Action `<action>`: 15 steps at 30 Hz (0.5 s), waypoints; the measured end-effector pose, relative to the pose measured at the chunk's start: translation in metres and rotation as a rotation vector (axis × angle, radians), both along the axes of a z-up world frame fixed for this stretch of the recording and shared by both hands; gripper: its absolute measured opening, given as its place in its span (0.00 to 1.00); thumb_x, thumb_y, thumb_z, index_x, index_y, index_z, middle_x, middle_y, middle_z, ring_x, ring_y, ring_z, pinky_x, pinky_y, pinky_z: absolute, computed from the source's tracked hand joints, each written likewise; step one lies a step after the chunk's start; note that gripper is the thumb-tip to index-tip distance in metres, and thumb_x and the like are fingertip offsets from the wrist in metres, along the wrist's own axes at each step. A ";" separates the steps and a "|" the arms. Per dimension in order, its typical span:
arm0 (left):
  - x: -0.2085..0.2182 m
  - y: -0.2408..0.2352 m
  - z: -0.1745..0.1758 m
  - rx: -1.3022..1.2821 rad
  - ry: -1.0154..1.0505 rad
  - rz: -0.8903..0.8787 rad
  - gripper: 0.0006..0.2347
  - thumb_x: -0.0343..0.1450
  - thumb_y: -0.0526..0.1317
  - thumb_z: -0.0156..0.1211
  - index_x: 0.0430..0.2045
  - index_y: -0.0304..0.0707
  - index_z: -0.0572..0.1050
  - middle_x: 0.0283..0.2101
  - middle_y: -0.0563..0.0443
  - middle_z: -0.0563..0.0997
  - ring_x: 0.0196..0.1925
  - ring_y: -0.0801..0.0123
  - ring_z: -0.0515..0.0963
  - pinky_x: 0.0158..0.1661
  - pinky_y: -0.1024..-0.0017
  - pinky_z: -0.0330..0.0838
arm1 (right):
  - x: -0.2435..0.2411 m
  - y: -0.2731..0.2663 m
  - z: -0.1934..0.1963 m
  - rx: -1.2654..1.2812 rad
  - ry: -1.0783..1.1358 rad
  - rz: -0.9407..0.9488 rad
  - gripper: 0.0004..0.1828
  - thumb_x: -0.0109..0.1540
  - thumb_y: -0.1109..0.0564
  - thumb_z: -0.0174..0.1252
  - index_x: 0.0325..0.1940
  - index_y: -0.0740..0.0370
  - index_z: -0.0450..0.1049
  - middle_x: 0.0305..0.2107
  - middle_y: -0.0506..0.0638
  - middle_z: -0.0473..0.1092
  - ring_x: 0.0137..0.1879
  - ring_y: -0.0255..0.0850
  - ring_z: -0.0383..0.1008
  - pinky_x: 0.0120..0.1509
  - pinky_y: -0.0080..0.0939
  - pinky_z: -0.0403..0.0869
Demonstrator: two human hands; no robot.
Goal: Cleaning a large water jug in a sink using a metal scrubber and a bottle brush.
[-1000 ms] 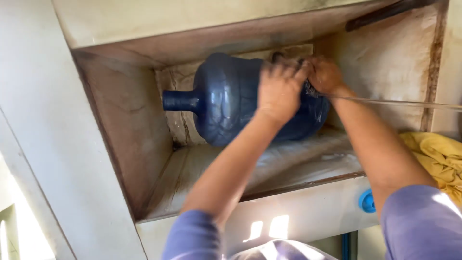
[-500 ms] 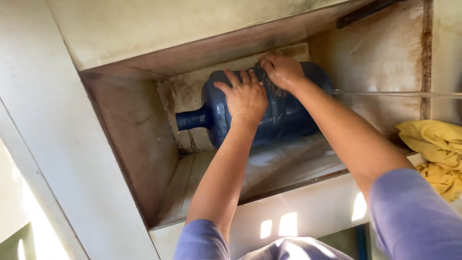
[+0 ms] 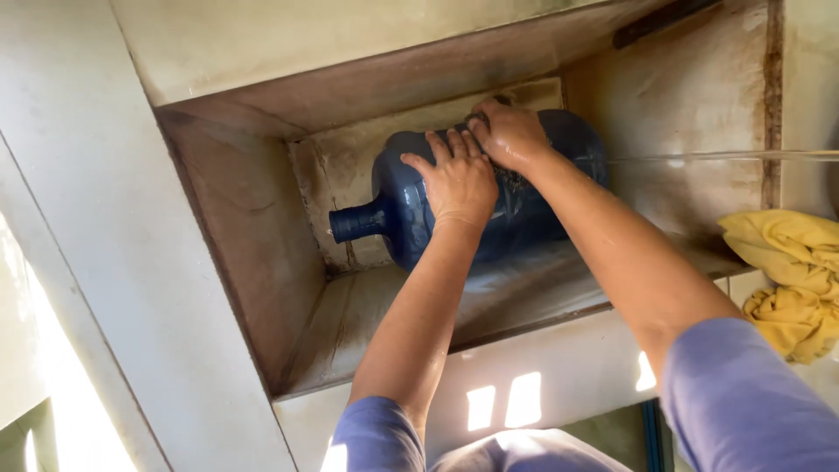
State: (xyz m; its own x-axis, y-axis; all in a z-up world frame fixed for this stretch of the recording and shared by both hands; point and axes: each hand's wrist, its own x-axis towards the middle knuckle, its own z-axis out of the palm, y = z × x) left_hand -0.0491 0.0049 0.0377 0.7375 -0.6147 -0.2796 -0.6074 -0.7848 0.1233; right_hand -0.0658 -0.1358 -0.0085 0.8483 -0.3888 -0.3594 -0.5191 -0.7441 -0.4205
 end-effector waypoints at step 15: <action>0.001 0.019 -0.006 -0.065 0.034 0.040 0.22 0.75 0.48 0.45 0.63 0.41 0.69 0.68 0.51 0.69 0.72 0.46 0.60 0.60 0.22 0.47 | -0.030 -0.009 -0.003 -0.003 -0.108 0.107 0.12 0.70 0.50 0.55 0.56 0.54 0.74 0.48 0.56 0.76 0.58 0.58 0.74 0.70 0.64 0.64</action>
